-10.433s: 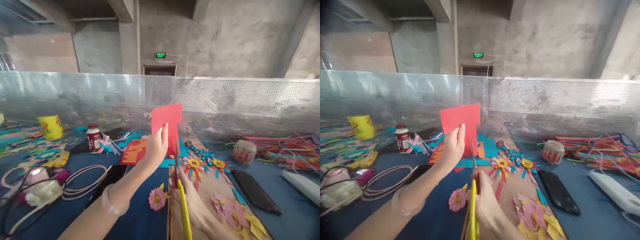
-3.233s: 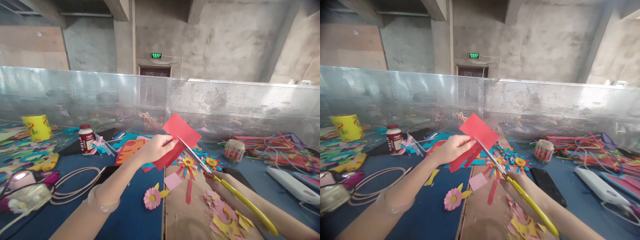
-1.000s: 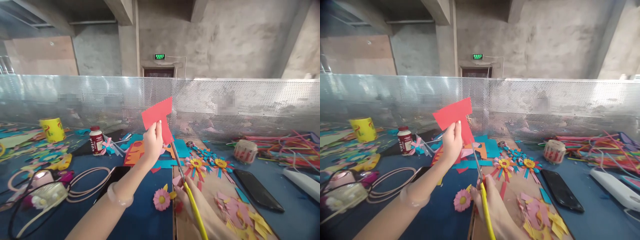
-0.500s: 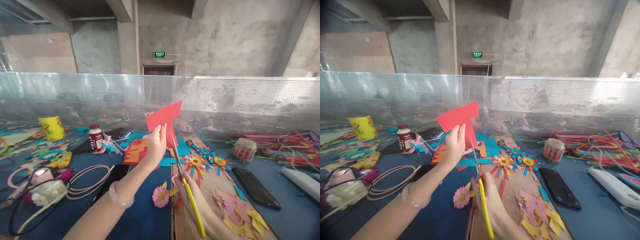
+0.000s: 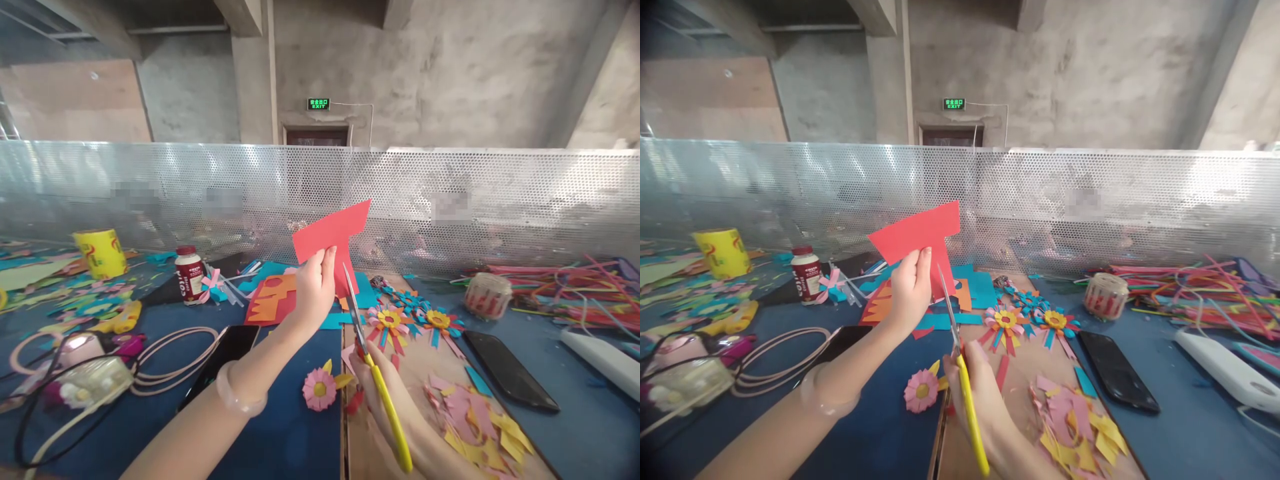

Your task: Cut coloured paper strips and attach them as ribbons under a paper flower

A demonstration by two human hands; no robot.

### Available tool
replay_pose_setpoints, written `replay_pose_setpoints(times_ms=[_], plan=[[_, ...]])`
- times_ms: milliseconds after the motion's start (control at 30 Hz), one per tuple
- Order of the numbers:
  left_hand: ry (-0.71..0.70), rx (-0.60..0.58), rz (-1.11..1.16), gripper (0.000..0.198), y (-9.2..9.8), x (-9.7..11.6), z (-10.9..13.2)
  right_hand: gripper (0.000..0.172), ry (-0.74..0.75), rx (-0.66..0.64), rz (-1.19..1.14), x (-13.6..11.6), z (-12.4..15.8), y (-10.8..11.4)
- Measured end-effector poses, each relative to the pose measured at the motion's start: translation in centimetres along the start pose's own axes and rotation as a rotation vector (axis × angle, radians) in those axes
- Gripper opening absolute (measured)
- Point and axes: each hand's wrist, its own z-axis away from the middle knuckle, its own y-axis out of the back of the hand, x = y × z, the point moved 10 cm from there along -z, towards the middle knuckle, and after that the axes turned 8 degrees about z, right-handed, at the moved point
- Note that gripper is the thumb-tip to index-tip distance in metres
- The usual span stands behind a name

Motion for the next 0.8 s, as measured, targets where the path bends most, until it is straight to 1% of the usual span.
replay_pose_setpoints(times_ms=[133, 433, 500, 633, 800], plan=[[-0.008, 0.015, 0.002, 0.036, 0.1, 0.0, 0.1, 0.033, 0.011, -0.020, 0.028, -0.1, 0.1, -0.1], [0.017, 0.010, 0.032, 0.036, 0.1, 0.1, 0.0, 0.029, -0.050, -0.069, 0.028, 0.6, 0.2, -0.7], [0.024, 0.011, 0.034, 0.035, 0.1, 0.1, 0.1, 0.030, -0.048, -0.071, 0.003, 0.4, 0.3, -0.7], [0.008, 0.011, 0.022, 0.035, 0.0, 0.2, 0.1, 0.028, 0.006, -0.019, -0.006, -0.8, 0.5, 0.1], [-0.015, 0.018, 0.004, 0.033, 0.0, 0.3, 0.1, 0.027, -0.009, -0.053, -0.016, -0.9, 0.6, -0.1]])
